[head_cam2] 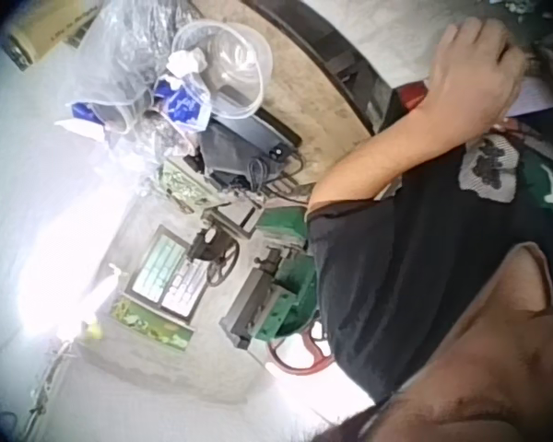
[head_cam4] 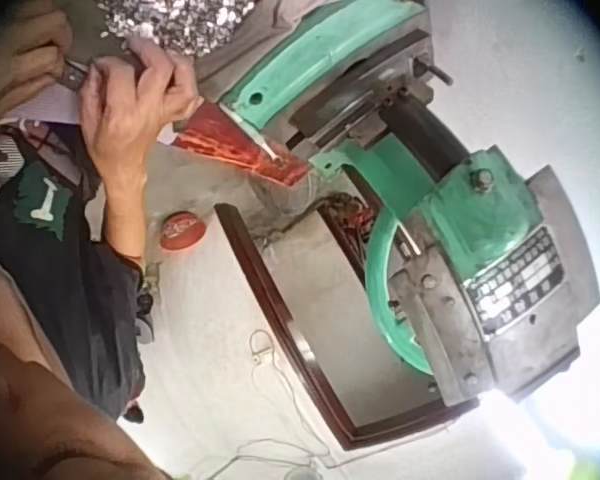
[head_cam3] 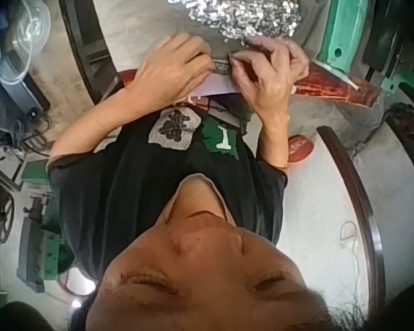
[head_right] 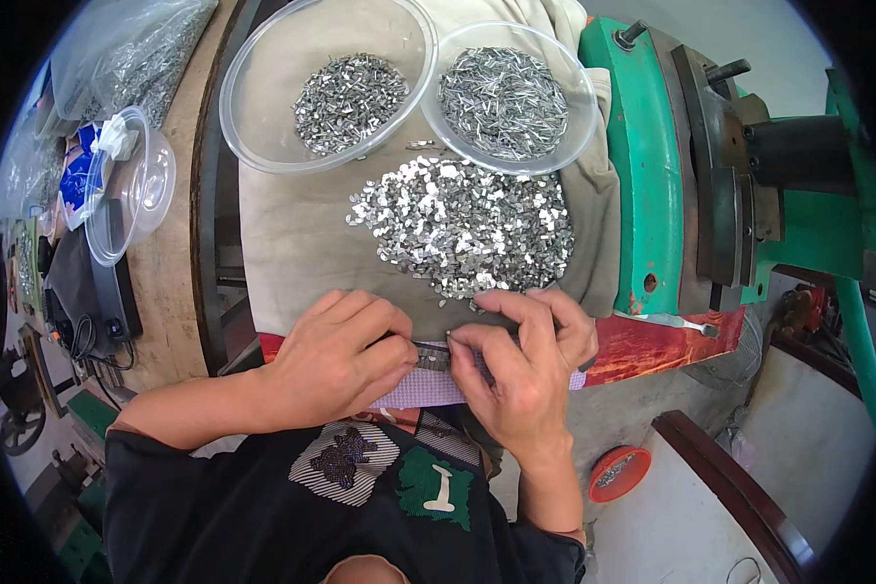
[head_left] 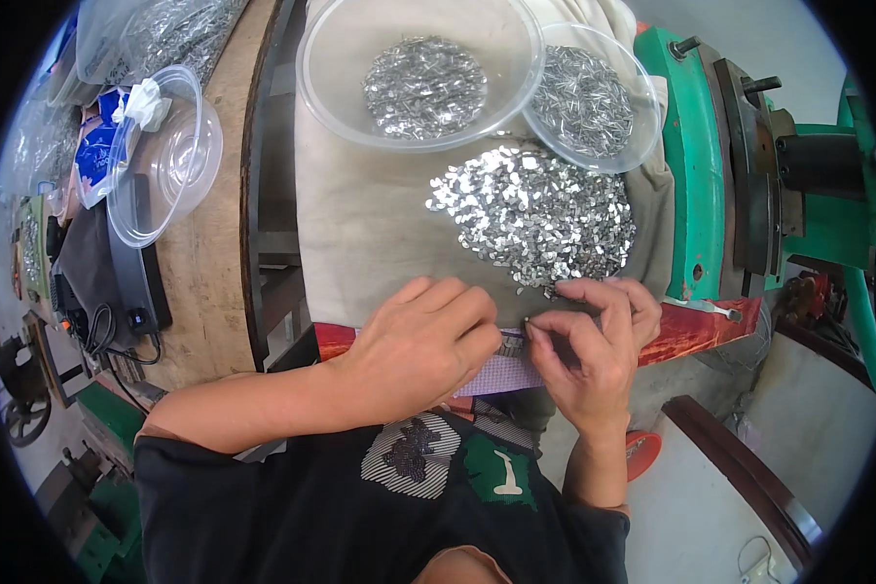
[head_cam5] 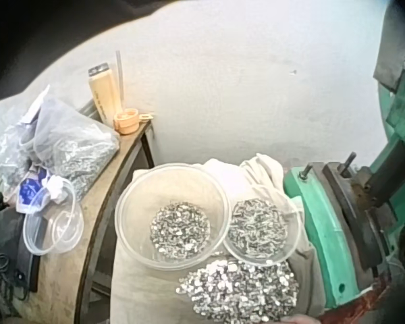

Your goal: Sorting and feeding small metal components into a press machine.

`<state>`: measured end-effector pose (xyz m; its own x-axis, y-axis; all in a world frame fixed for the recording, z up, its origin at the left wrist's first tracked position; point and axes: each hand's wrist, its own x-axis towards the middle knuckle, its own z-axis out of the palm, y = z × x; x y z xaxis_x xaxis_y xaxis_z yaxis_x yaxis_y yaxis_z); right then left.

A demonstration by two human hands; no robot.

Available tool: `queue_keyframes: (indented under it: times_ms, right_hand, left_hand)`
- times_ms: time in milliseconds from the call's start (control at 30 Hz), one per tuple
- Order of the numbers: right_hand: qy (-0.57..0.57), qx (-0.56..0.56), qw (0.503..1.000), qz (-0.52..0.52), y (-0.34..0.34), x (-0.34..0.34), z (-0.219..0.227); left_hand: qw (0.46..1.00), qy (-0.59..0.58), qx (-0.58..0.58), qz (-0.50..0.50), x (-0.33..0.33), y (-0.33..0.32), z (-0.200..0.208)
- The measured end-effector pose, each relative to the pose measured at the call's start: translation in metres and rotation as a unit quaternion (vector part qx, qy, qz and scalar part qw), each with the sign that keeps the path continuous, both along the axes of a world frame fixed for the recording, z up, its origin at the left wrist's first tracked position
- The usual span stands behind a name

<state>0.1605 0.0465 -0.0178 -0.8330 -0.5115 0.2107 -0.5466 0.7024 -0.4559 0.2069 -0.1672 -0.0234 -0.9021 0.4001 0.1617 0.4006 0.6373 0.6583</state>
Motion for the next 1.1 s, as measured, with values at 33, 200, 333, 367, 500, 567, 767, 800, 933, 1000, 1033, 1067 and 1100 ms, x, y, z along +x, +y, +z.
queue_keyframes:
  times_ms: [33,200,333,367,500,567,767,800,933,1000,1033,1067,1100]
  right_hand:
    - [-0.003,-0.021,1.000,0.004,0.003,0.004,0.000]
    - [-0.008,-0.029,0.999,0.026,0.007,0.012,0.001]
    - [-0.002,-0.016,1.000,0.005,0.009,0.011,0.000]
    - [0.004,-0.018,1.000,-0.006,0.010,0.010,0.000]
    - [0.005,-0.014,1.000,-0.012,0.011,0.008,0.001]
    - [-0.001,-0.004,1.000,-0.013,0.011,0.008,0.002]
    - [-0.008,-0.006,1.000,0.025,0.008,0.002,-0.002]
    - [-0.008,-0.005,1.000,0.024,0.007,0.000,-0.002]
    - [-0.002,0.023,0.998,0.064,0.004,-0.007,0.001]
    - [-0.005,0.028,0.997,0.072,0.004,-0.007,0.001]
    - [-0.009,0.021,0.997,0.072,0.004,-0.007,0.001]
    - [-0.013,0.014,0.997,0.071,0.004,-0.007,0.000]
    - [-0.013,0.014,0.997,0.071,0.005,-0.007,-0.001]
  left_hand:
    - [1.000,0.000,-0.002,0.002,0.000,0.000,-0.001]
    - [0.999,-0.002,0.028,0.032,0.000,0.000,-0.003]
    - [0.999,0.000,0.036,0.040,0.001,0.002,-0.005]
    - [0.998,0.000,0.036,0.041,0.001,0.002,-0.006]
    - [0.998,0.017,0.039,0.042,0.001,0.002,-0.009]
    - [0.998,0.019,0.035,0.039,0.001,0.002,-0.009]
    - [0.999,0.004,0.040,0.028,0.000,0.000,-0.007]
    - [0.999,0.000,0.041,0.028,0.000,0.000,-0.006]
    - [0.999,-0.010,0.027,0.021,0.001,-0.001,-0.005]
    - [1.000,-0.011,0.024,0.013,0.000,-0.003,-0.004]
    - [1.000,-0.011,0.021,0.005,0.000,-0.003,-0.004]
    - [1.000,-0.011,0.021,0.005,0.000,-0.004,-0.004]
    - [1.000,-0.014,0.024,0.004,0.000,-0.004,-0.004]
